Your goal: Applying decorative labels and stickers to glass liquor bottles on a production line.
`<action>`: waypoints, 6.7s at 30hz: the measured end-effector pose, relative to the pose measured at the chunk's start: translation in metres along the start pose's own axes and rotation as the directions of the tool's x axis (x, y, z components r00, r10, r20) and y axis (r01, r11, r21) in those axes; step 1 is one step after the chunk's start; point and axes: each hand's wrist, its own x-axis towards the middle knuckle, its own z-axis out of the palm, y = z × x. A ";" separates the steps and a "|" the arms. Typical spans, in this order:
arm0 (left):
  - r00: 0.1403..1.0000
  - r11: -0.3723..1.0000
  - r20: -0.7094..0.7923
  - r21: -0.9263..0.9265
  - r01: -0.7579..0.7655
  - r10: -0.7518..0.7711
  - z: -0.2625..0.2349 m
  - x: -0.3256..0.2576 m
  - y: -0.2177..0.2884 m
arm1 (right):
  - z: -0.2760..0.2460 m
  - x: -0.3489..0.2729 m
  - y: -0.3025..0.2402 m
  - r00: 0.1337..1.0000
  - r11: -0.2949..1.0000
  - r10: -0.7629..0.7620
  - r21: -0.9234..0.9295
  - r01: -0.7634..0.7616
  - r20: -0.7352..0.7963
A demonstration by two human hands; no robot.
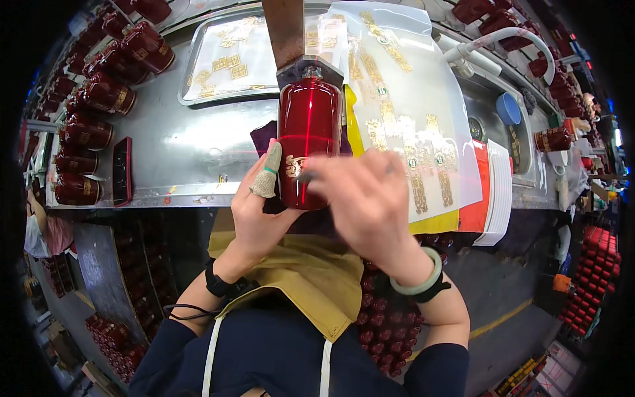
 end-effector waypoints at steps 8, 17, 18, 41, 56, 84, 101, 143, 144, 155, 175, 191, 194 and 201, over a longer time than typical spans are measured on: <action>0.995 0.984 0.060 0.154 -0.088 0.079 -0.006 0.006 0.004 | -0.009 0.015 0.027 0.940 0.987 0.140 -0.028 -0.156 -0.311; 0.962 0.833 0.181 0.483 -0.270 0.206 -0.005 0.020 0.023 | -0.009 0.004 0.024 0.920 0.974 0.214 0.005 -0.225 -0.328; 0.962 0.832 0.179 0.486 -0.268 0.206 -0.004 0.019 0.022 | -0.009 0.004 0.022 0.921 0.975 0.212 0.007 -0.222 -0.328; 0.888 0.693 0.172 -0.569 0.443 -0.426 0.002 0.019 0.001 | -0.003 -0.001 0.004 0.909 0.956 0.291 0.049 -0.290 -0.300; 0.761 0.316 0.506 -0.703 0.637 -0.407 -0.027 0.032 -0.008 | 0.006 -0.038 0.002 0.717 0.602 0.697 0.551 -0.577 -0.010; 0.755 0.544 0.408 -0.526 0.654 -0.514 -0.035 0.035 -0.013 | 0.046 -0.044 -0.023 0.949 0.970 0.228 0.134 -0.202 -0.219; 0.810 0.578 0.269 -0.586 0.567 -0.522 -0.028 0.027 0.015 | 0.049 -0.049 -0.023 0.943 0.949 0.292 0.172 -0.265 -0.159; 0.870 0.560 0.200 -0.695 0.450 -0.451 0.014 0.028 0.029 | 0.054 -0.052 -0.025 0.915 0.895 0.390 0.274 -0.352 -0.097; 0.870 0.560 0.197 -0.696 0.449 -0.453 0.014 0.028 0.029 | 0.054 -0.052 -0.025 0.917 0.895 0.388 0.275 -0.350 -0.095; 0.857 0.454 0.223 -0.771 0.447 -0.465 0.011 0.030 0.026 | 0.055 -0.049 -0.024 0.924 0.905 0.368 0.268 -0.330 -0.103; 0.854 0.426 0.227 -0.789 0.443 -0.468 0.011 0.030 0.025 | 0.054 -0.049 -0.024 0.923 0.898 0.375 0.277 -0.340 -0.082; 0.965 0.993 0.252 -0.076 0.089 -0.067 -0.006 -0.008 -0.025 | 0.024 -0.039 -0.008 0.673 0.339 0.727 0.782 -0.522 0.134; 0.969 0.970 0.222 -0.190 0.151 -0.107 -0.009 0.005 -0.008 | 0.026 -0.042 -0.005 0.681 0.382 0.726 0.765 -0.518 0.098; 0.882 0.684 0.177 -0.571 0.454 -0.437 0.010 0.041 0.031 | 0.028 -0.045 -0.005 0.651 0.364 0.757 0.791 -0.491 0.056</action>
